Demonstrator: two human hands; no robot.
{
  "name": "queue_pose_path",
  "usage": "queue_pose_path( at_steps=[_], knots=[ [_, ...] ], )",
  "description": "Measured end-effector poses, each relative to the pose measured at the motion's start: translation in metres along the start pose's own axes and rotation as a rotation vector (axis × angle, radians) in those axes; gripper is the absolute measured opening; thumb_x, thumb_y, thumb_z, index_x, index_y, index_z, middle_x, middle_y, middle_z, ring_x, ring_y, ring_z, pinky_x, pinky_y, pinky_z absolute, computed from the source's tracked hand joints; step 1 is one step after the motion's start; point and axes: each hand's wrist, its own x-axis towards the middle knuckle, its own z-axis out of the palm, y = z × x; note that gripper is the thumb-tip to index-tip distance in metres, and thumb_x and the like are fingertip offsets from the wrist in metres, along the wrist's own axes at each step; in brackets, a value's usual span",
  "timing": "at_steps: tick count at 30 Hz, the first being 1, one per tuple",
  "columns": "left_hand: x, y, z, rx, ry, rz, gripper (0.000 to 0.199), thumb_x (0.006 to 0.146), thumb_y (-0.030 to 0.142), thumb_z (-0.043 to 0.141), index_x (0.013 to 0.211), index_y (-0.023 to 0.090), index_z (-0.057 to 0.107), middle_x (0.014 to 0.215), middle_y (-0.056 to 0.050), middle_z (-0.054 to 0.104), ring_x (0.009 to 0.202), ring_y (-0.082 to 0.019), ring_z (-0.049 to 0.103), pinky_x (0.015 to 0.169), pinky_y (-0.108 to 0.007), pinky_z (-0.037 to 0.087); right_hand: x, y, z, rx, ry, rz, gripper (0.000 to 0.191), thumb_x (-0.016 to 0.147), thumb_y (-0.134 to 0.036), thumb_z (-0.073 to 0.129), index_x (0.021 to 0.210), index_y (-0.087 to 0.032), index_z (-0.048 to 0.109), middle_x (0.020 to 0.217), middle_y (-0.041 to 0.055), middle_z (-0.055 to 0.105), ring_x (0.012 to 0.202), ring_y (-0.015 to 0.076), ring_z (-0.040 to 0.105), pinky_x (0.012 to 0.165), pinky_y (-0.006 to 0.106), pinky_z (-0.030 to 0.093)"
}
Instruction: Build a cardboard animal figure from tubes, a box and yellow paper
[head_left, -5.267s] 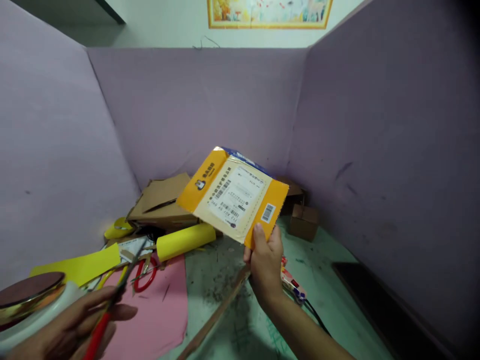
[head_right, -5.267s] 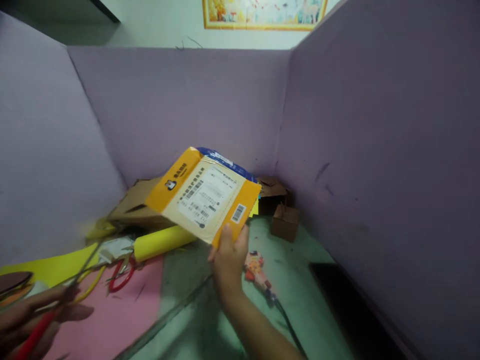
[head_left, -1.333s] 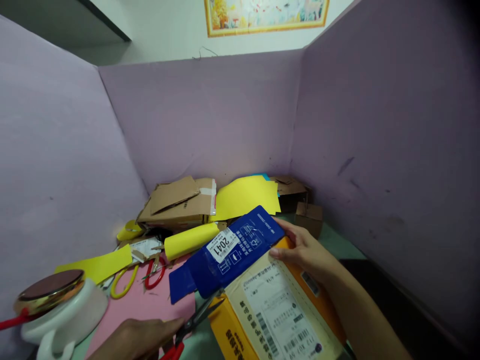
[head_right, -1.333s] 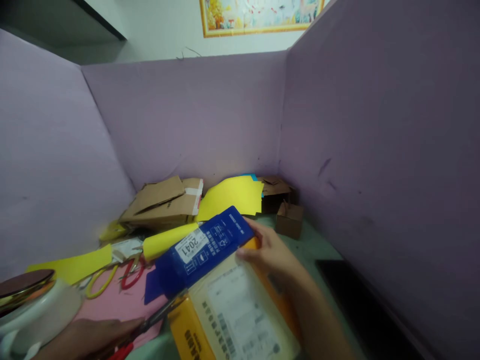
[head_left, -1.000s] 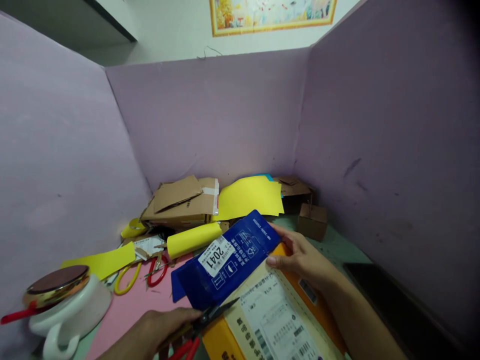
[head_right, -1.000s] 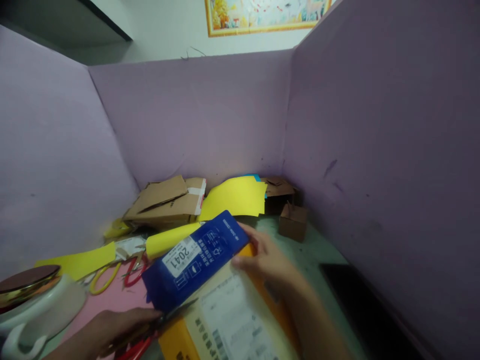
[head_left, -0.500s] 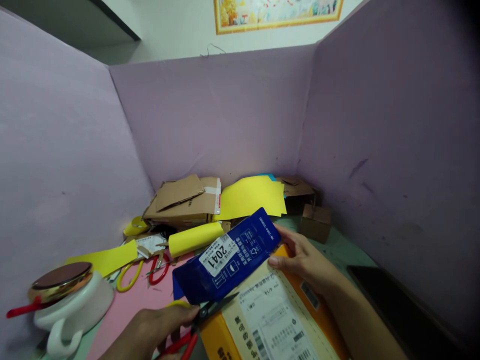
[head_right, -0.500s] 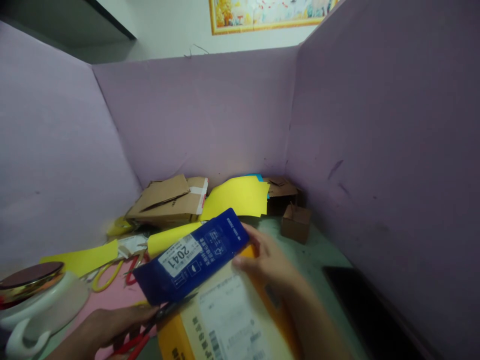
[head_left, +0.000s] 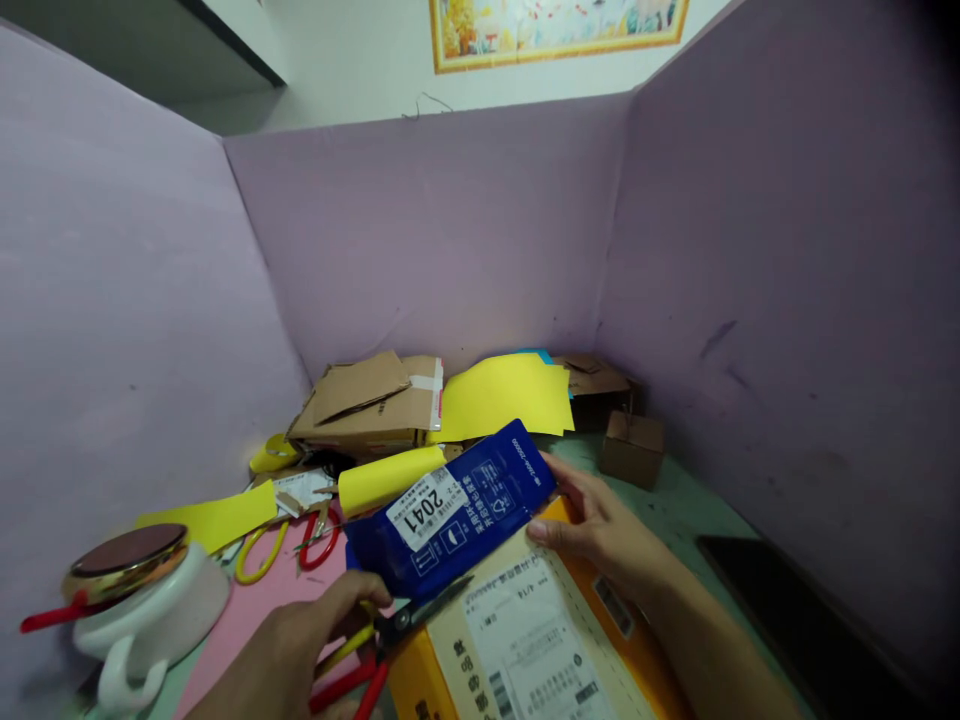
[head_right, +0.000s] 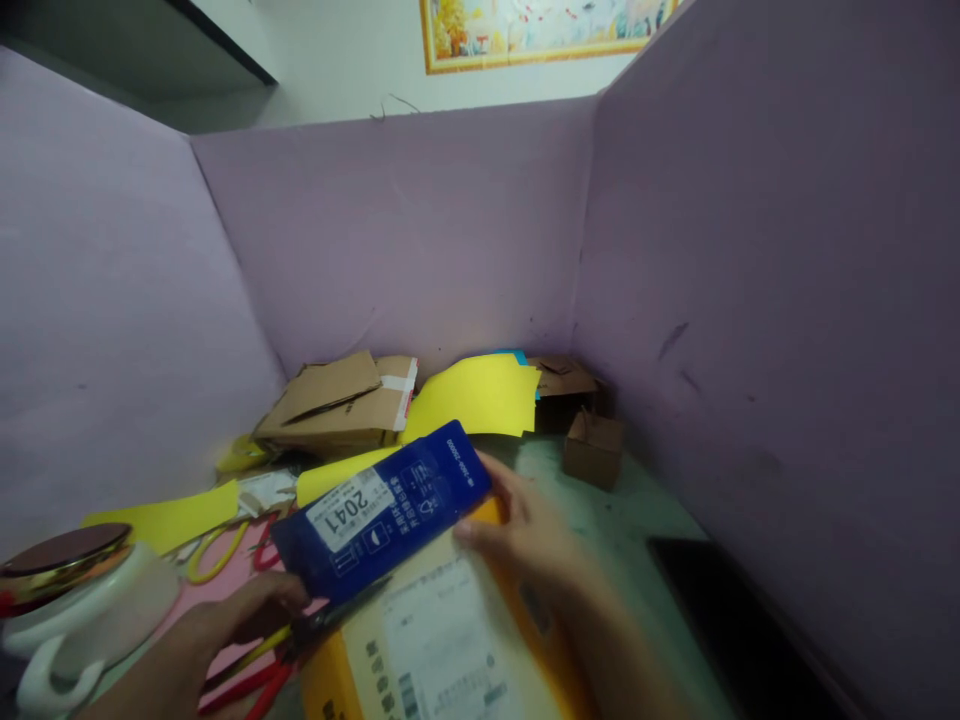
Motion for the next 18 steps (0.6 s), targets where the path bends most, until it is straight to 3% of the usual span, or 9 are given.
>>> queue_pose_path(
  at_steps=[3, 8, 15, 18],
  knots=[
    [0.005, 0.014, -0.002, 0.032, 0.002, 0.005, 0.013, 0.068, 0.029, 0.062, 0.078, 0.024, 0.056, 0.074, 0.002, 0.070, 0.064, -0.015, 0.064, 0.055, -0.017, 0.051, -0.001, 0.001, 0.004, -0.005, 0.012, -0.010, 0.061, 0.063, -0.023, 0.070, 0.121, -0.028, 0.056, 0.116, 0.0040, 0.062, 0.113, 0.0307, 0.052, 0.100, 0.045, 0.038],
    [0.009, 0.016, -0.003, 0.085, -0.007, -0.037, 0.007, 0.070, 0.023, 0.058, 0.069, 0.023, 0.050, 0.061, 0.005, 0.065, 0.054, -0.013, 0.059, 0.051, -0.016, 0.048, -0.003, 0.004, 0.008, -0.035, 0.038, 0.004, 0.067, 0.061, -0.015, 0.066, 0.125, -0.029, 0.052, 0.119, 0.0042, 0.060, 0.116, 0.0317, 0.050, 0.101, 0.046, 0.037],
    [0.010, 0.014, -0.002, 0.014, -0.066, -0.023, 0.007, 0.072, 0.028, 0.057, 0.072, 0.024, 0.051, 0.064, 0.003, 0.066, 0.062, -0.014, 0.061, 0.050, -0.014, 0.046, -0.002, 0.002, 0.009, -0.009, 0.040, 0.025, 0.066, 0.062, -0.019, 0.067, 0.125, -0.026, 0.052, 0.119, 0.0068, 0.060, 0.118, 0.0326, 0.048, 0.100, 0.047, 0.038],
    [0.007, 0.009, 0.001, 0.007, -0.090, -0.050, 0.006, 0.073, 0.027, 0.054, 0.078, 0.025, 0.052, 0.060, 0.004, 0.066, 0.057, -0.014, 0.061, 0.048, -0.015, 0.045, -0.001, 0.005, 0.009, -0.103, 0.029, -0.005, 0.065, 0.064, -0.019, 0.064, 0.127, -0.025, 0.050, 0.114, 0.0067, 0.063, 0.113, 0.0317, 0.053, 0.096, 0.047, 0.042]
  ],
)
